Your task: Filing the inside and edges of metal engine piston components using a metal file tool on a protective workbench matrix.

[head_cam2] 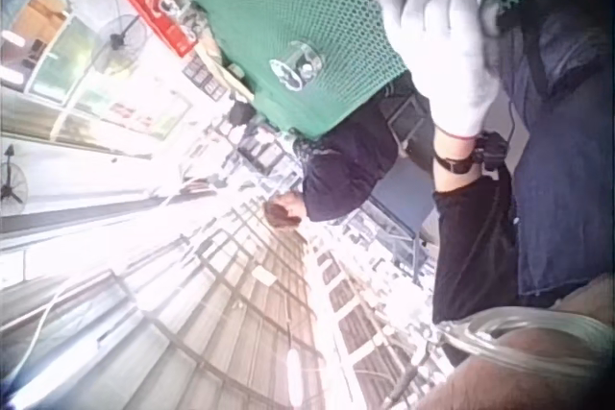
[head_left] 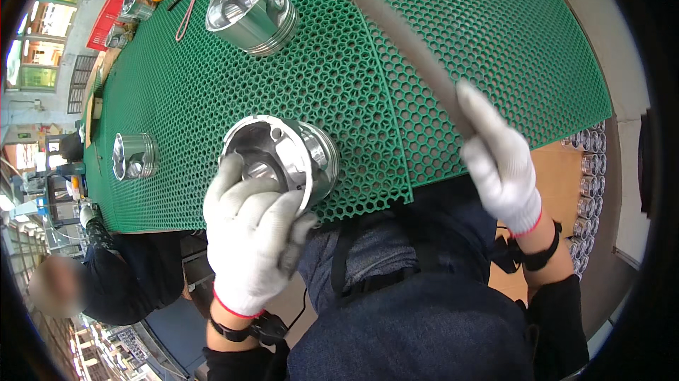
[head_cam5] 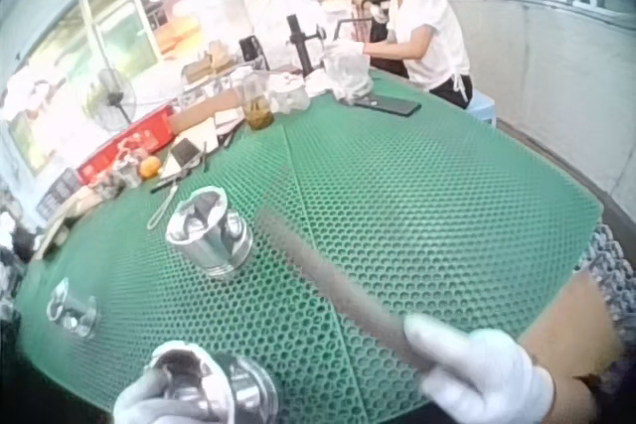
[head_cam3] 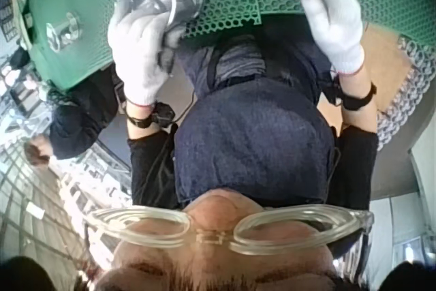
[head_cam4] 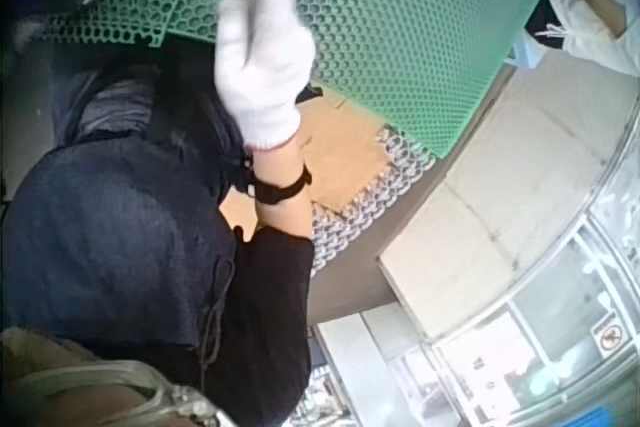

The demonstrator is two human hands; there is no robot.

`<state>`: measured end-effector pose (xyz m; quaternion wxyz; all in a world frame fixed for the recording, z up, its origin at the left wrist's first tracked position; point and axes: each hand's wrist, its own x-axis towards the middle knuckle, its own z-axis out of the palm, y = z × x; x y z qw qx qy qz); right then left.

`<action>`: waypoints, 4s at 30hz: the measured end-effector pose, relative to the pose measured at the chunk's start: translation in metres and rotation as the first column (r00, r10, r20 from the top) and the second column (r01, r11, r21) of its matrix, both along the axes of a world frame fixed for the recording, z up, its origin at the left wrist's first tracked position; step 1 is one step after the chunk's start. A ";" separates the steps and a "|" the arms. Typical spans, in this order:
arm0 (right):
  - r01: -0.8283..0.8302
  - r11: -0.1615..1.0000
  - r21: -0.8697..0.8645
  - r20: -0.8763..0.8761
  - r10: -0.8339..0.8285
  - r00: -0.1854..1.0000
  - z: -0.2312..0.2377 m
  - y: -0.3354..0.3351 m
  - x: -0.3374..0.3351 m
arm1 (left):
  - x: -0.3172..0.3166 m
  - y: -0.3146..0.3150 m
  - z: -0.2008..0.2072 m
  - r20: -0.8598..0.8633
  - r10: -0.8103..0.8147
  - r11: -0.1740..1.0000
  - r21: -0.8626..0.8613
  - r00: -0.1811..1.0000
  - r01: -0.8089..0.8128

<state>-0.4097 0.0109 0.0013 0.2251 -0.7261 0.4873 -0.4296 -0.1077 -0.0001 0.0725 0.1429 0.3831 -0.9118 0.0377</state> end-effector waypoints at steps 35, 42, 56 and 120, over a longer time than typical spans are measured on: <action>-0.180 0.922 -0.343 -0.367 0.045 0.929 -0.012 0.010 0.090 | 0.004 0.009 -0.021 -0.120 -0.017 1.000 0.016 0.993 0.019; -0.042 0.911 -0.410 -0.446 -0.160 0.881 0.002 -0.009 0.044 | 0.032 0.017 -0.050 -0.239 0.515 0.781 0.527 0.824 -0.335; 0.175 0.978 -0.117 -0.744 -0.203 0.637 0.009 0.024 0.031 | 0.063 0.034 -0.055 -0.295 0.233 0.944 0.296 0.926 -0.144; 0.208 0.977 0.045 -0.691 -0.120 0.713 0.014 0.044 0.033 | 0.044 -0.080 -0.035 -0.488 0.178 0.765 0.615 0.854 0.192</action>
